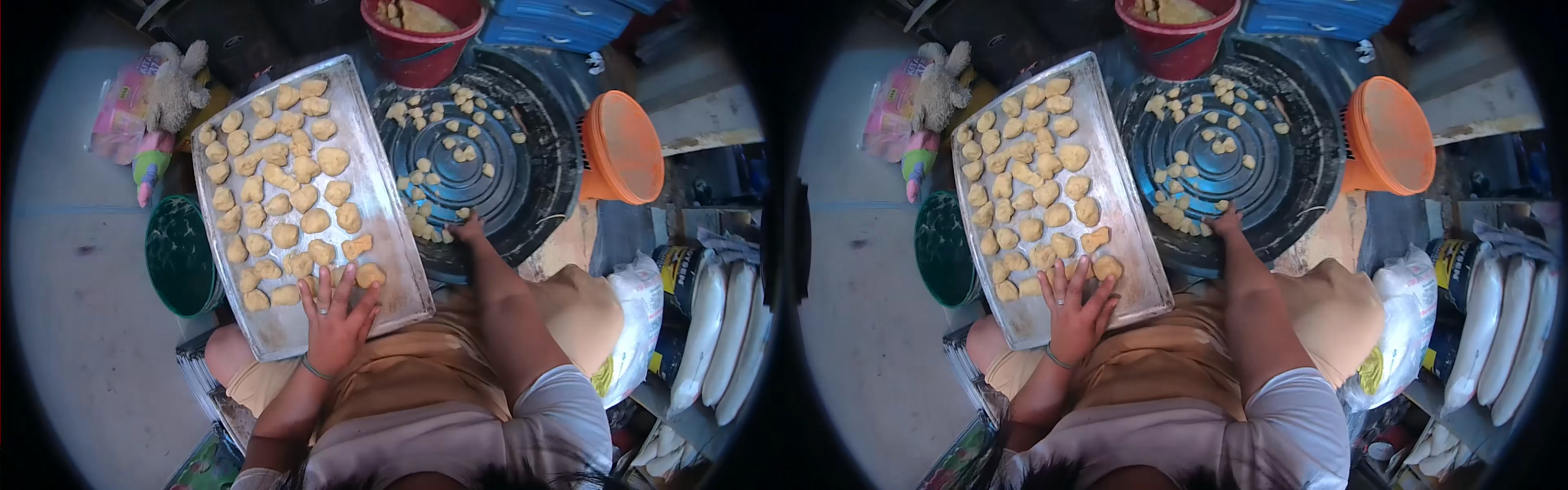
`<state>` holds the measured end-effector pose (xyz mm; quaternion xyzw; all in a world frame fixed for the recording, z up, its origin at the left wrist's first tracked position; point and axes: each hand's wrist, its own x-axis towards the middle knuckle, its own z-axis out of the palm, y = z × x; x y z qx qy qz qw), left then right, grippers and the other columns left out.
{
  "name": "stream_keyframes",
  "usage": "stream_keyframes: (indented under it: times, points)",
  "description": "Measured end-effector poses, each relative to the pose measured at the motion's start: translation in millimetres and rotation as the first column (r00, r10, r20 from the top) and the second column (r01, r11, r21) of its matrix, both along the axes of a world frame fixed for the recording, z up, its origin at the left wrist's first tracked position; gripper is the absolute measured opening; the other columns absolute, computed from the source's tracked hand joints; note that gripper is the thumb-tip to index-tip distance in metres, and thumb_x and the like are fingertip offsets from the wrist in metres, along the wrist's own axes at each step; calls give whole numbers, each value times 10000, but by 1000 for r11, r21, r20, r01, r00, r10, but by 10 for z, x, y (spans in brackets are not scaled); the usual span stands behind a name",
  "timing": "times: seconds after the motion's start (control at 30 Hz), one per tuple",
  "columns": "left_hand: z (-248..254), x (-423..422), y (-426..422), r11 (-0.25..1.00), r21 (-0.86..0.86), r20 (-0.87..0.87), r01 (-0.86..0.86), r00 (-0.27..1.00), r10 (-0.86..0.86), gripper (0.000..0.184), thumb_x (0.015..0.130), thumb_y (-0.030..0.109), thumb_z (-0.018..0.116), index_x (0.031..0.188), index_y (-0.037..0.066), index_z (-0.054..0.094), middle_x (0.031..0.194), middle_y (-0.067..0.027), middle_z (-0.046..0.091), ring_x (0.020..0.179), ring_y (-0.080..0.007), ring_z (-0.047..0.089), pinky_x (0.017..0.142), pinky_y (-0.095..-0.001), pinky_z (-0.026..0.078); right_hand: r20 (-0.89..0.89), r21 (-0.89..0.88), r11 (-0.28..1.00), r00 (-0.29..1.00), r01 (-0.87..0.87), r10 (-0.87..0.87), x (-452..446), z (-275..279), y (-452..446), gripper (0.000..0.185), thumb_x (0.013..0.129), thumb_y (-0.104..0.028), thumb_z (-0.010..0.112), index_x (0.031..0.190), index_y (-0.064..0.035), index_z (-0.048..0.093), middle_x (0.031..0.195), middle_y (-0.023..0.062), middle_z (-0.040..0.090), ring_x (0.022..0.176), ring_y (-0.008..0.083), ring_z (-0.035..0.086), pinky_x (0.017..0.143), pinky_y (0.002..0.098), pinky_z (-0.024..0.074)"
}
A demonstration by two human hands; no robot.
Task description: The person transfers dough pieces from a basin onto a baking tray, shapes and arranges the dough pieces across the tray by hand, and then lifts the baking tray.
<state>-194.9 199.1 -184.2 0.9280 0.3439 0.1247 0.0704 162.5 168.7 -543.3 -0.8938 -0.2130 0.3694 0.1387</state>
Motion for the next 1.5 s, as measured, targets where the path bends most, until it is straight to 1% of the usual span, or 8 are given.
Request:
stream_keyframes:
  times: [0.17, 0.47, 0.63, 0.73, 1.0, 1.3, 1.4, 1.5]
  points:
    - [44, 169, 149, 1000, 14, 17, -25, 1000, 25, 323, 799, 207, 777, 1113, 226, 705, 1213, -33, 617, 1296, -307, 467, 1129, -604, 193, -160, -34, 998, 985, 60, -65, -545, 84, 449, 1227, 578, -645, 857, 1503, -61, 301, 1484, 246, 342, 1352, 450, 396, 1093, 505, 401]
    - [100, 208, 105, 998, -44, 61, -40, 997, 43, 310, 803, 273, 766, 1104, 220, 719, 1176, -9, 626, 1240, -257, 478, 1121, -567, 195, 81, 148, 893, 905, -426, 418, -368, 180, 866, 397, 714, -321, 779, 1011, -71, 696, 909, 203, 701, 887, 357, 703, 829, 448, 549]
    - [132, 65, 24, 997, -71, 114, -22, 993, 30, 315, 804, 264, 759, 1111, 204, 721, 1203, -14, 634, 1270, -274, 458, 1131, -556, 192, 152, 249, 954, 980, -167, 132, -246, 343, 1188, 577, 730, -371, 777, 1239, -162, 601, 1401, 246, 490, 1257, 452, 504, 940, 488, 515]
    - [170, 57, 25, 996, -82, 158, -25, 987, 38, 321, 801, 255, 760, 1113, 195, 719, 1192, -19, 639, 1282, -278, 453, 1133, -554, 196, 263, 43, 898, 872, -438, 413, -752, 562, 1250, 588, 817, -388, 706, 1353, -223, 526, 1494, 241, 340, 1323, 553, 363, 993, 556, 471]
    - [325, -91, -78, 992, -114, 276, -56, 957, 86, 330, 792, 206, 764, 1115, 164, 710, 1191, -37, 637, 1236, -290, 507, 1111, -533, 251, 17, 138, 868, 877, -477, 479, -738, -17, 711, 509, 756, -179, 770, 1245, -177, 631, 1404, 234, 470, 1120, 393, 603, 970, 432, 514]
    - [407, -361, -291, 940, -339, 552, 44, 818, 161, 343, 829, 166, 735, 1163, 103, 682, 1223, -118, 598, 1194, -327, 526, 1033, -472, 397, -513, 527, 830, 847, 181, 141, 157, 2042, 352, 396, 766, -5, 661, 1158, -45, 631, 970, 43, 665, 790, 168, 643, 684, 274, 529]
    - [386, -279, -371, 758, -615, 680, 218, 634, 369, 428, 902, 234, 688, 1295, 89, 595, 1294, -127, 556, 1186, -321, 535, 1024, -475, 423, -502, 658, 751, 779, 62, 376, -33, 3204, 232, 361, 751, -5, 661, 1108, -50, 620, 1026, 39, 617, 878, 162, 611, 734, 291, 521]
    - [404, -30, -484, 447, -727, 655, 522, 330, 680, 560, 986, 387, 574, 1446, 98, 438, 1405, -110, 474, 1222, -281, 529, 1026, -465, 448, -25, 786, 436, 682, -439, 731, -555, 4082, 76, 393, 677, 11, 662, 1066, -22, 617, 1130, 82, 606, 1042, 201, 591, 873, 328, 488]
